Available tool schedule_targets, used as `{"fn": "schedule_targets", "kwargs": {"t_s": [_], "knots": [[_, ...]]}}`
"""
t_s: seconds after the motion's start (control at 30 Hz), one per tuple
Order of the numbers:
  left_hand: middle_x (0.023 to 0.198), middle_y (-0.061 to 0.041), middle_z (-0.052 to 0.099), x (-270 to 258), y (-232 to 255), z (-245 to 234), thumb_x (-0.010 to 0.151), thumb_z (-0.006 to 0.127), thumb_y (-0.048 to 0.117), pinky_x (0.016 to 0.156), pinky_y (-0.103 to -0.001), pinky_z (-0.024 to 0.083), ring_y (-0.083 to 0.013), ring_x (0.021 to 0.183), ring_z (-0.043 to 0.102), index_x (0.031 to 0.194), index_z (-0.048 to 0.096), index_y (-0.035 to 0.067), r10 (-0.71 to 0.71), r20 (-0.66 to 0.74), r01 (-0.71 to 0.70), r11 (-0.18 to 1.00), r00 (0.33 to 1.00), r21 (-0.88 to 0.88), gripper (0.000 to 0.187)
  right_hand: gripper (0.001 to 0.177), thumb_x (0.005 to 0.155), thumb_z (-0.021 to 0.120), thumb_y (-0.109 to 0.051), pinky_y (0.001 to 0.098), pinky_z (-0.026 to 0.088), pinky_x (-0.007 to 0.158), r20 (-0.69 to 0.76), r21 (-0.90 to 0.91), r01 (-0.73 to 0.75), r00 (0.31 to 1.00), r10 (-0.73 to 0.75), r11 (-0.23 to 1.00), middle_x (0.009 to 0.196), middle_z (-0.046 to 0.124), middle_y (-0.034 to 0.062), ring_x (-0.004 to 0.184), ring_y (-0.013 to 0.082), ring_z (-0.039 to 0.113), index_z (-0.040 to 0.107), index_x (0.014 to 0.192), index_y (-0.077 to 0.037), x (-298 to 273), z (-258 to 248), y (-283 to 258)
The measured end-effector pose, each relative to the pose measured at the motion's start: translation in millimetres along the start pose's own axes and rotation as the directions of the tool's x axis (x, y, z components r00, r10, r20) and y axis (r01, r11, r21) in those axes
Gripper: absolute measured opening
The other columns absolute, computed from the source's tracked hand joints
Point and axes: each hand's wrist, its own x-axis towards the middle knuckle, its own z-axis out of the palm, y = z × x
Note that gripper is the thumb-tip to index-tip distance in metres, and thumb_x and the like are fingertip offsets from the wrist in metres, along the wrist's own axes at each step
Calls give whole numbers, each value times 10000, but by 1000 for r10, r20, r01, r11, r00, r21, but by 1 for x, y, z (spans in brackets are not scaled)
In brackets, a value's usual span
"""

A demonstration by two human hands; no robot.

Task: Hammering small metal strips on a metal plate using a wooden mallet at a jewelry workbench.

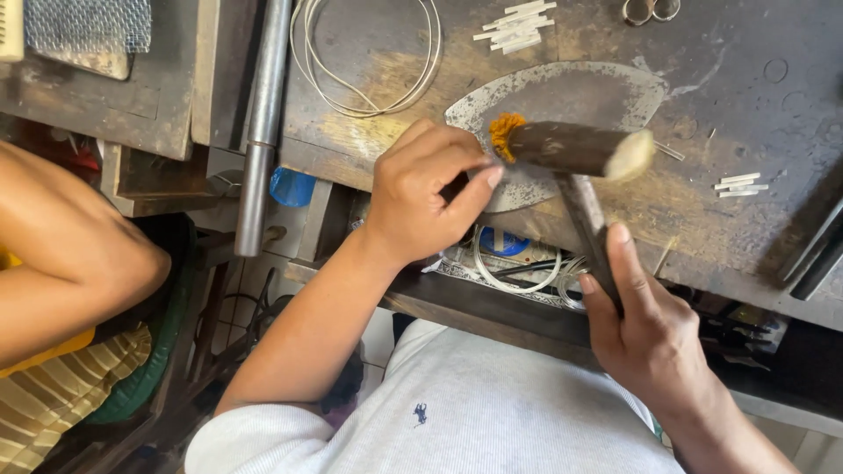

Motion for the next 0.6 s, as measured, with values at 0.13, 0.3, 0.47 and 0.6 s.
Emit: {"fn": "schedule_targets", "kwargs": {"t_s": [0.13,0.3,0.47,0.6], "knots": [[733,-30,602,-1,3,-2,778,649,108,498,-257,391,-216,667,497,691,598,55,82,103,-87,995,991,43,114,584,886,604,-90,331,384,407,-123,-78,-96,989,86,992,687,571,139,468,190,481,306,1362,68,-22,-2,18],[887,-17,582,-1,5,7,816,609,110,425,-270,386,-226,726,470,826,588,52,-3,70,-16,964,998,264,63,665,920,512,60,267,469,517,-156,211,-222,954,257,952,642,552,114,512,154,546,126,1436,-107,-24,-12,16],[976,-78,544,-5,6,11,840,593,202,424,-314,436,-257,816,488,984,579,78,-81,113,37,938,990,345,191,671,904,506,54,279,476,508,-140,272,-282,934,328,920,656,553,137,495,163,541,125,1434,-101,-30,-11,18],[1020,-93,487,-4,8,12,850,592,349,479,-325,446,-256,818,432,1033,530,98,-32,286,-94,904,958,417,317,644,895,504,32,247,457,498,-129,253,-326,922,366,911,587,542,75,474,125,525,154,1426,-73,-27,-11,14]]}}
